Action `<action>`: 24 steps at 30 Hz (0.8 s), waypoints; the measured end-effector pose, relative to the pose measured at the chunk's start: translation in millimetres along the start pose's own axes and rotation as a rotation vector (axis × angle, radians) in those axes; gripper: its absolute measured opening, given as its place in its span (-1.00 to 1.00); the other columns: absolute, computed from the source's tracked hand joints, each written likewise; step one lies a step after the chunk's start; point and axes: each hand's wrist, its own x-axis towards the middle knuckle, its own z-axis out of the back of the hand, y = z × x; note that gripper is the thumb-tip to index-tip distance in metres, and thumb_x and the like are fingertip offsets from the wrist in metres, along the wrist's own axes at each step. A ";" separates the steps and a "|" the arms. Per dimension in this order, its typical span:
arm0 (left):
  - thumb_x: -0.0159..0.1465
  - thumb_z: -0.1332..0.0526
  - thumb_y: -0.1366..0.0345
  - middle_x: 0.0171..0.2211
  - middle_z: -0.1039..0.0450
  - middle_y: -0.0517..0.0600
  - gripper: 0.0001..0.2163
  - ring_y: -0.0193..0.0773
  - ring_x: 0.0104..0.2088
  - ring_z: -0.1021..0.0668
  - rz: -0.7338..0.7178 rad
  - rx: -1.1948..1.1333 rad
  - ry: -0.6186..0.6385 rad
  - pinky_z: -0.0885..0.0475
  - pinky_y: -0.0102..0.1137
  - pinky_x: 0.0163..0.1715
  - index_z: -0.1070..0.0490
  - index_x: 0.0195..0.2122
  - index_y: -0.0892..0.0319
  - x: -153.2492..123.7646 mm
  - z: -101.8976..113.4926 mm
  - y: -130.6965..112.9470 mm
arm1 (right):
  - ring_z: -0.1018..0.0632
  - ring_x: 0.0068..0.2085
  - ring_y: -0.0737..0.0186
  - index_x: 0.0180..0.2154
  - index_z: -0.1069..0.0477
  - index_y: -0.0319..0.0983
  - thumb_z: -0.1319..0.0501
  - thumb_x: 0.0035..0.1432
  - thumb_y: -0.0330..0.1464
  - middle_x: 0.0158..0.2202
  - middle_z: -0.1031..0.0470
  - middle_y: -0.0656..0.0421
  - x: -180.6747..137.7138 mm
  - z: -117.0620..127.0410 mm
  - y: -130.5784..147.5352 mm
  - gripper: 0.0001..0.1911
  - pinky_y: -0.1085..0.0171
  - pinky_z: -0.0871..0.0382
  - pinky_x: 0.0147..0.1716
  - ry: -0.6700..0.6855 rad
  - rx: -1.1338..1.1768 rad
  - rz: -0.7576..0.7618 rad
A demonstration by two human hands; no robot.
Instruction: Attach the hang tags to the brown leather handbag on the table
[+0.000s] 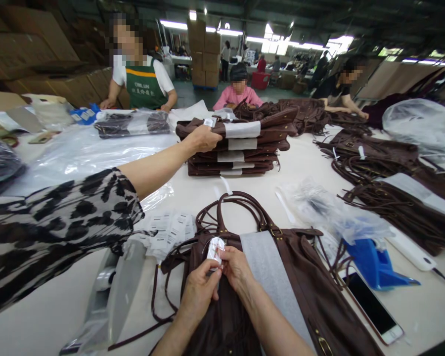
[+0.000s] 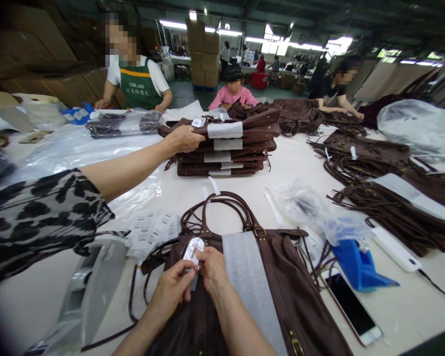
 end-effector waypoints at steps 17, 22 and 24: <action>0.04 -0.13 0.02 -0.72 -0.27 -0.14 -0.58 -0.36 -0.64 -0.35 0.019 0.002 -0.286 -0.22 -0.50 -0.64 -0.39 -0.19 0.24 1.3 7.6 -9.0 | -0.36 -0.54 0.37 -0.38 -0.36 -0.27 -0.07 0.05 -0.16 -0.54 -0.36 0.23 -25.7 12.4 7.9 -0.70 0.39 -0.23 -0.54 0.164 -0.663 0.407; 0.09 -0.09 0.00 -0.59 -0.37 -0.10 -0.55 -0.31 -0.55 -0.43 -0.077 0.210 -0.471 -0.35 -0.43 -0.49 -0.34 -0.10 0.20 -7.7 26.3 -7.9 | -0.46 -0.30 0.24 -0.16 -0.32 -0.21 -0.12 0.00 -0.25 -0.19 -0.41 0.13 -39.9 28.8 17.7 -0.67 0.30 -0.36 -0.37 0.062 -0.624 0.544; 0.11 -0.07 0.02 -0.47 -0.42 -0.06 -0.57 -0.33 -0.52 -0.45 -0.151 0.328 -0.540 -0.38 -0.42 -0.45 -0.32 -0.08 0.19 -20.1 31.5 -6.3 | -0.47 -0.34 0.23 -0.22 -0.35 -0.23 -0.11 0.01 -0.23 -0.21 -0.41 0.10 -50.8 45.2 25.3 -0.71 0.28 -0.37 -0.37 0.001 -0.658 0.585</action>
